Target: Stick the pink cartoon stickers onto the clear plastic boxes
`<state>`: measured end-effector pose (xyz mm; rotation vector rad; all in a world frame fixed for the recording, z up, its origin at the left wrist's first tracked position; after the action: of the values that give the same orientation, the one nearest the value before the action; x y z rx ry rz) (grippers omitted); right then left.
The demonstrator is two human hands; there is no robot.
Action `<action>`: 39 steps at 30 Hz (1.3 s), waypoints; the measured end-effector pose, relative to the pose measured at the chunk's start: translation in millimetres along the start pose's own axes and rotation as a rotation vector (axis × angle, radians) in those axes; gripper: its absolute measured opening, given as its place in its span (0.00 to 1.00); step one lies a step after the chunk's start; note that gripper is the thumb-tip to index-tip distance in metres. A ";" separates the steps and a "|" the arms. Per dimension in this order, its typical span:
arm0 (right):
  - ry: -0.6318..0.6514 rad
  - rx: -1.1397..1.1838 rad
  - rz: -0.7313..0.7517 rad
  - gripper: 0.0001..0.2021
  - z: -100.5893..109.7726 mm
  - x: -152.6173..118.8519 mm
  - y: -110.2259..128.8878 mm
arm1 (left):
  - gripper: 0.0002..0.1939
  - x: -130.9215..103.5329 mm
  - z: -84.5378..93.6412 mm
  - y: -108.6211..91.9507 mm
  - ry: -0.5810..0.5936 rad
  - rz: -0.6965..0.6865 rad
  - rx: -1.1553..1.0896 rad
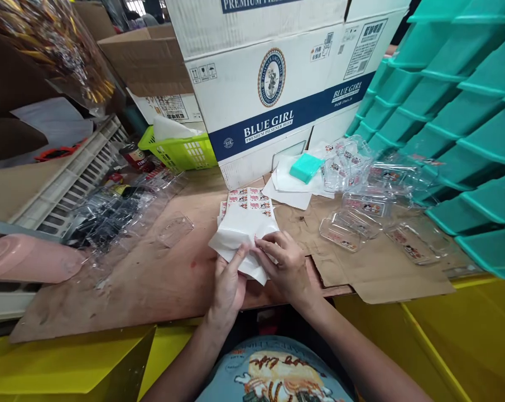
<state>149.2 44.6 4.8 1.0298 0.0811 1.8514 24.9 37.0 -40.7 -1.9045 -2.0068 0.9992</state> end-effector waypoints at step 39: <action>-0.415 0.458 -0.515 0.07 40.7 17.5 -74.3 | 0.35 29.2 -12.1 -77.0 -0.027 -0.739 0.758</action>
<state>227.1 82.0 6.9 1.5231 0.4922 1.1479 -34.7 73.0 4.9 -0.6893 -1.7269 1.2736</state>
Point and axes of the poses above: each hand's wrist, its own x-axis towards the middle knuckle, its own z-axis out of the back of the hand, y = z × x, the point moved 5 cm from there along x, towards the middle knuckle, and after that the axes turned 11 degrees about -x, right-handed, at the moved point
